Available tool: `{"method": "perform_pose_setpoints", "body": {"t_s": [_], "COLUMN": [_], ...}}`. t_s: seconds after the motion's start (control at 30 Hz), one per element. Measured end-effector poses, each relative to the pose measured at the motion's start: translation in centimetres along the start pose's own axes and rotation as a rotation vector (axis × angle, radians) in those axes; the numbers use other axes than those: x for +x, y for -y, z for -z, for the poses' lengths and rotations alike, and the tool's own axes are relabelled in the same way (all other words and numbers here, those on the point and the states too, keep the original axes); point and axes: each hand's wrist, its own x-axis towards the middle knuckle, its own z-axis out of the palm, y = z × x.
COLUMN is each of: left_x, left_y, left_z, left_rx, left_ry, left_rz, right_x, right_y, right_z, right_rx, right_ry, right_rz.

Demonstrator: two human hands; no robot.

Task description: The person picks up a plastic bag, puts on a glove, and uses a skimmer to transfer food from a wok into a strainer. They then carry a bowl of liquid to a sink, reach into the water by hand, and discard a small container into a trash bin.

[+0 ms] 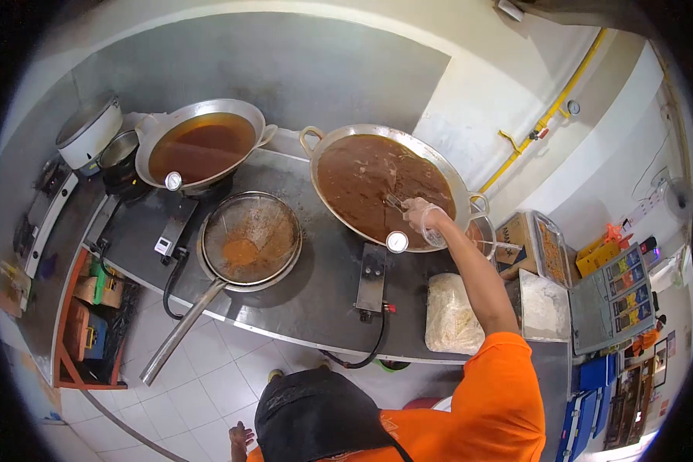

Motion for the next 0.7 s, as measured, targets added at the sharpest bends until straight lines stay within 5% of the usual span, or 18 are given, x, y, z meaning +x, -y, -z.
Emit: {"method": "perform_pose_setpoints", "body": {"t_s": [0.13,0.2,0.7], "left_x": [1.2,1.9,3.2], "left_y": [0.6,0.8,1.6], "left_z": [0.5,0.6,3.4], "left_rx": [-0.065,-0.096,-0.063], "left_ry": [-0.01,-0.01,-0.043], "left_rz": [0.023,0.033,0.084], "right_x": [1.2,2.3,1.3], "right_y": [5.6,13.1,19.9], "right_z": [3.5,8.9,11.6], "right_rx": [0.455,0.83,1.181], "right_ry": [-0.194,-0.098,-0.252], "right_rz": [-0.1,-0.836,-0.869]}}
